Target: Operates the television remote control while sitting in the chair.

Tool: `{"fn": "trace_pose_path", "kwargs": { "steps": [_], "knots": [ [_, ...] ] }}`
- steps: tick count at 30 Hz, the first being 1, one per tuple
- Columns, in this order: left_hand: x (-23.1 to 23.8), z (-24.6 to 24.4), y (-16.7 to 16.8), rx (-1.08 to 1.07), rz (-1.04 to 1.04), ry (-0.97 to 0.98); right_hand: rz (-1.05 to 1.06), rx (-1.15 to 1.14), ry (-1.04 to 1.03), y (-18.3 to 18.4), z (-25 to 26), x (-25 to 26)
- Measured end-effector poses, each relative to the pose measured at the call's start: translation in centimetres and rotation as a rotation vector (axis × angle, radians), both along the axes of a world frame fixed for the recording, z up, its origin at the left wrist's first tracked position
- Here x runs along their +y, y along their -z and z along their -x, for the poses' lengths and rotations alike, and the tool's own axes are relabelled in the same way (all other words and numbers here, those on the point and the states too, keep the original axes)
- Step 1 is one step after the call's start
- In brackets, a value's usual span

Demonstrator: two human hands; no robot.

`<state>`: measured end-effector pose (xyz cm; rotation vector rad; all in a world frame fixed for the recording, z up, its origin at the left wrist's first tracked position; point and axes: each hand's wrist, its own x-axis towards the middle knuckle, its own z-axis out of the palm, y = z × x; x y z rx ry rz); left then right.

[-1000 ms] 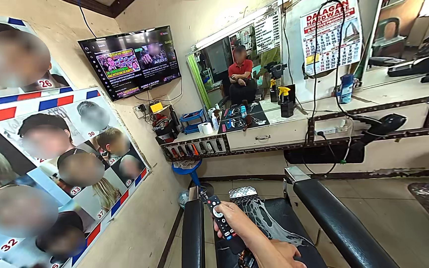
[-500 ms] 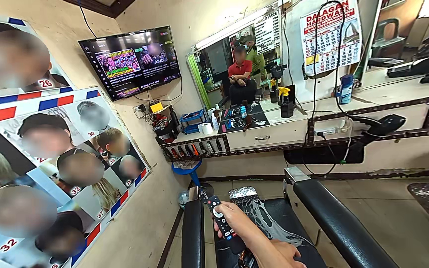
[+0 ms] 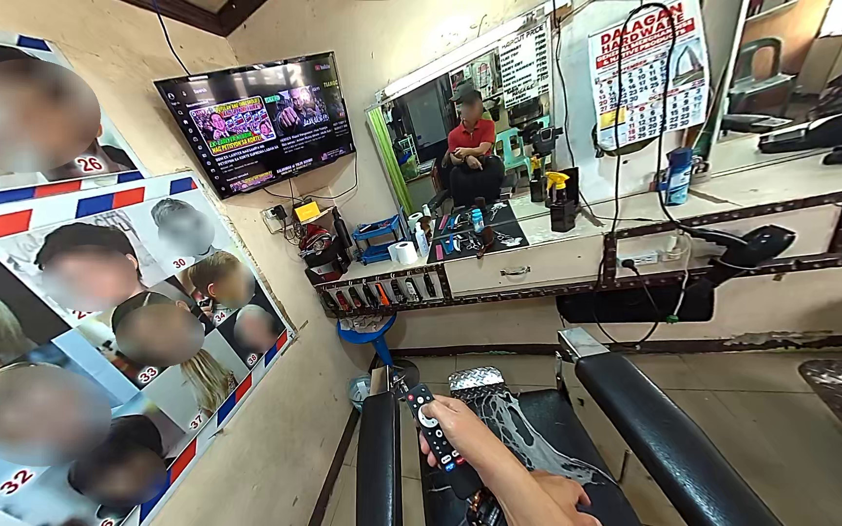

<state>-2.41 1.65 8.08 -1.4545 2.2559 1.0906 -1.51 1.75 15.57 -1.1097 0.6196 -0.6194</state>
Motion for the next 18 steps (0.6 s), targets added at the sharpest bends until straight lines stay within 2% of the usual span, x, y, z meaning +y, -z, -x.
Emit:
{"fn": "trace_pose_path", "kwargs": {
  "steps": [9,11,14,18],
  "knots": [
    [0.0,0.1,-0.2,-0.011,-0.019,0.008,-0.017,-0.019,0.027,-0.3,0.1,0.2],
    [0.3,0.3,-0.8,-0.021,-0.009,-0.012,-0.099,-0.094,0.001,-0.7,0.4,0.4],
    [1.4,1.4,-3.9,-0.082,-0.034,-0.043,-0.312,-0.309,-0.064,-1.7,1.0,1.3],
    [0.2,0.7,-1.2,-0.037,-0.036,0.007,-0.506,-0.466,-0.152,-1.2,0.6,1.5]
  ]
}}
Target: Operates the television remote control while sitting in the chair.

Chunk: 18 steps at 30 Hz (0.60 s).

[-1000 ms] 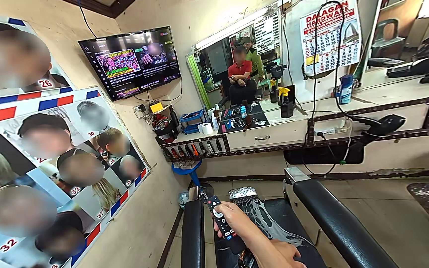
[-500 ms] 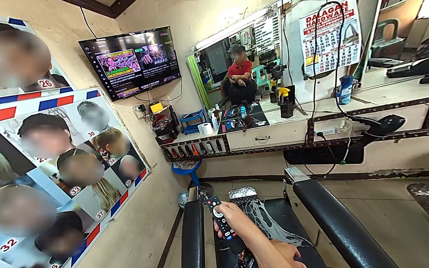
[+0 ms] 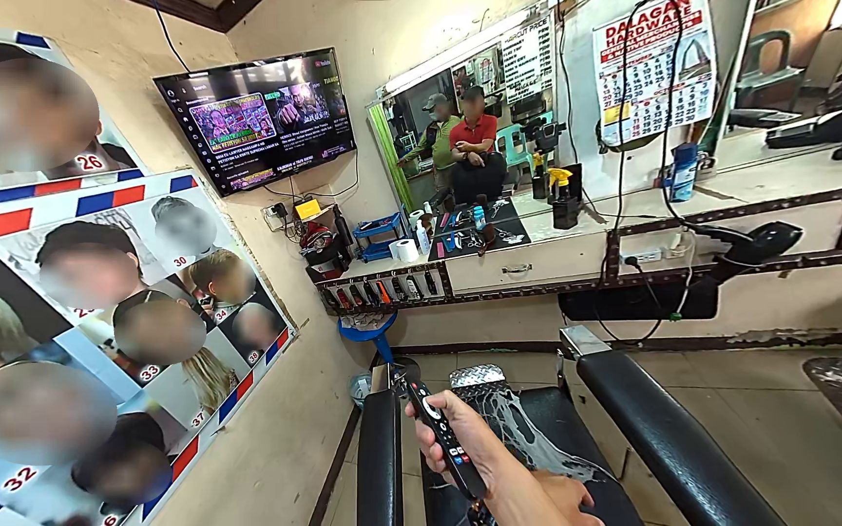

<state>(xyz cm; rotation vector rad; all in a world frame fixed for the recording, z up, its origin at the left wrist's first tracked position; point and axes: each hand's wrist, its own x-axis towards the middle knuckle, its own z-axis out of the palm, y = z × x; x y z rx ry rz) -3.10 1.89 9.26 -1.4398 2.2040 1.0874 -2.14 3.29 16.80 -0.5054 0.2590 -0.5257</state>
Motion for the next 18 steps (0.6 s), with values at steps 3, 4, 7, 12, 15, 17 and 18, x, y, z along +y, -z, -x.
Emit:
{"fn": "trace_pose_path", "kwargs": {
  "steps": [3,4,7,12,15,17,18],
  "knots": [
    [-0.7,-0.4,1.5,0.018,0.007,0.03,-0.027,0.019,-0.008,0.2,-0.3,0.0],
    [-0.8,-0.4,1.5,0.016,0.005,0.034,-0.024,0.027,-0.004,0.2,-0.4,0.0],
    [-0.7,-0.3,1.4,0.017,0.006,0.025,-0.024,0.037,0.007,0.5,-0.4,-0.5],
    [1.1,0.5,-2.0,0.014,0.014,-0.068,0.005,0.063,0.029,0.4,-0.2,-0.6],
    [0.8,0.5,-1.8,-0.005,-0.001,-0.051,0.031,0.067,0.027,0.5,-0.3,-0.7],
    [1.0,0.6,-2.0,-0.007,0.006,-0.06,0.044,0.072,0.027,0.5,-0.4,-0.6],
    [1.2,0.7,-2.4,-0.004,0.01,-0.071,0.044,0.074,0.029,0.5,-0.4,-0.6]
  ]
}}
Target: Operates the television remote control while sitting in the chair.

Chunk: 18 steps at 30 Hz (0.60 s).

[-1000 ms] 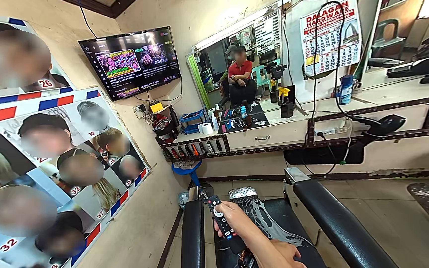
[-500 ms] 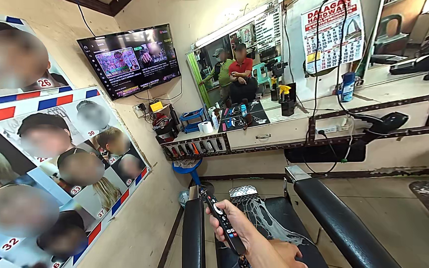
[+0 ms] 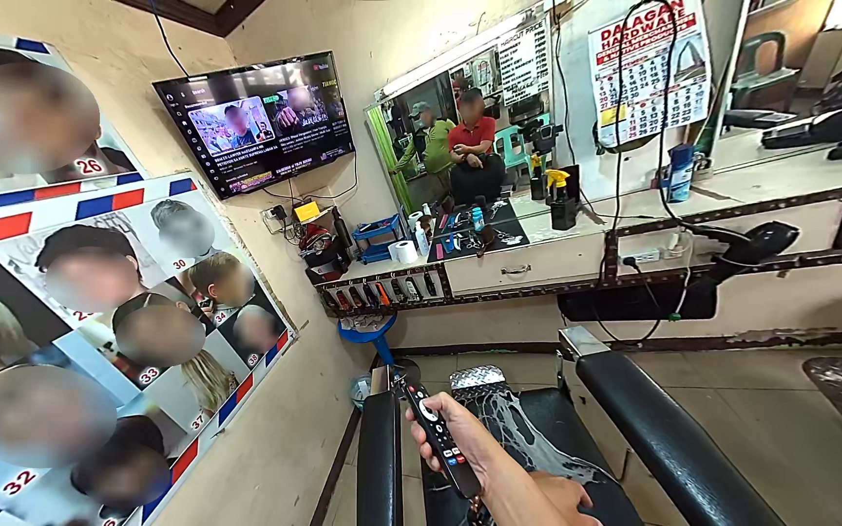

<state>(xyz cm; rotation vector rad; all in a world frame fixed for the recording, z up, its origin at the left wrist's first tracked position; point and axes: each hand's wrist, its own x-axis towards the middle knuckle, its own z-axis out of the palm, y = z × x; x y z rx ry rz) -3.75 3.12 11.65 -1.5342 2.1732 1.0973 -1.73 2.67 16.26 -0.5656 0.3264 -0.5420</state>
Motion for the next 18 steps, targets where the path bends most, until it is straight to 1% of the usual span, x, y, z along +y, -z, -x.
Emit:
{"fn": "trace_pose_path", "kwargs": {
  "steps": [4,7,11,12,16,18],
  "knots": [
    [-0.6,-0.3,0.7,0.016,-0.02,0.043,0.001,0.009,0.008,-0.1,0.0,0.0],
    [-0.6,-0.5,1.2,0.024,-0.009,0.04,0.005,0.018,0.006,-0.1,0.0,0.1],
    [-0.1,-0.1,0.1,0.016,-0.006,0.017,0.015,0.02,0.012,-0.1,0.0,0.1],
    [-0.2,-0.1,0.2,0.015,-0.01,0.019,0.018,0.02,0.012,0.0,0.0,0.1],
    [-1.7,-1.0,3.8,0.025,0.001,0.087,0.028,0.015,0.005,0.3,-0.1,0.0],
    [-1.9,-1.0,4.1,0.023,-0.005,0.098,0.026,0.01,0.002,0.4,-0.1,0.0]
  ]
}}
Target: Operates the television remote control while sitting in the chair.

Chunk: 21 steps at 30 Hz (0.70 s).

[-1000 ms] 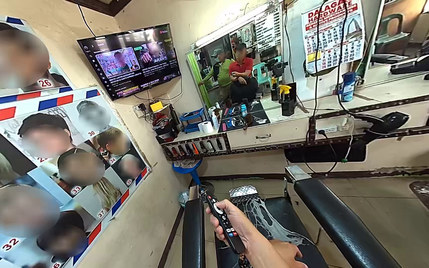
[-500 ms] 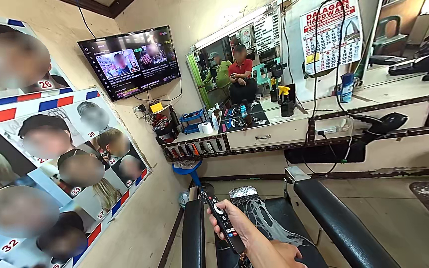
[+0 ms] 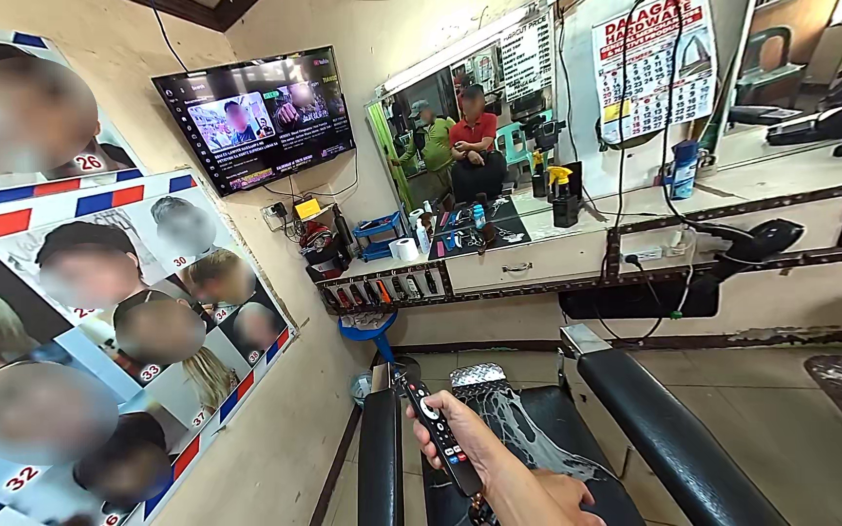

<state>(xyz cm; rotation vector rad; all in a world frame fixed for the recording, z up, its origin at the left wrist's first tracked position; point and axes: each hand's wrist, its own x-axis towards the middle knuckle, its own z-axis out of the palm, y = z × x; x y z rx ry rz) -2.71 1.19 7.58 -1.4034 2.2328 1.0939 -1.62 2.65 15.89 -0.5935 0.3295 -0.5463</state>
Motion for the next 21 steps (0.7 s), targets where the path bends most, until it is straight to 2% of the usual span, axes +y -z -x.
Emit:
{"fn": "trace_pose_path", "kwargs": {
  "steps": [11,14,15,21],
  "knots": [
    [0.7,0.0,-1.0,0.021,0.02,-0.017,0.022,-0.022,0.0,0.0,0.1,0.0],
    [2.5,1.2,-5.8,-0.005,-0.015,-0.106,0.036,-0.019,0.007,-0.1,0.1,0.0],
    [2.7,1.3,-6.3,-0.006,-0.016,-0.109,0.039,-0.02,0.008,-0.1,0.1,0.0],
    [1.9,1.0,-5.1,0.006,-0.013,-0.027,0.035,-0.02,0.013,-0.3,0.2,0.1]
  ]
}}
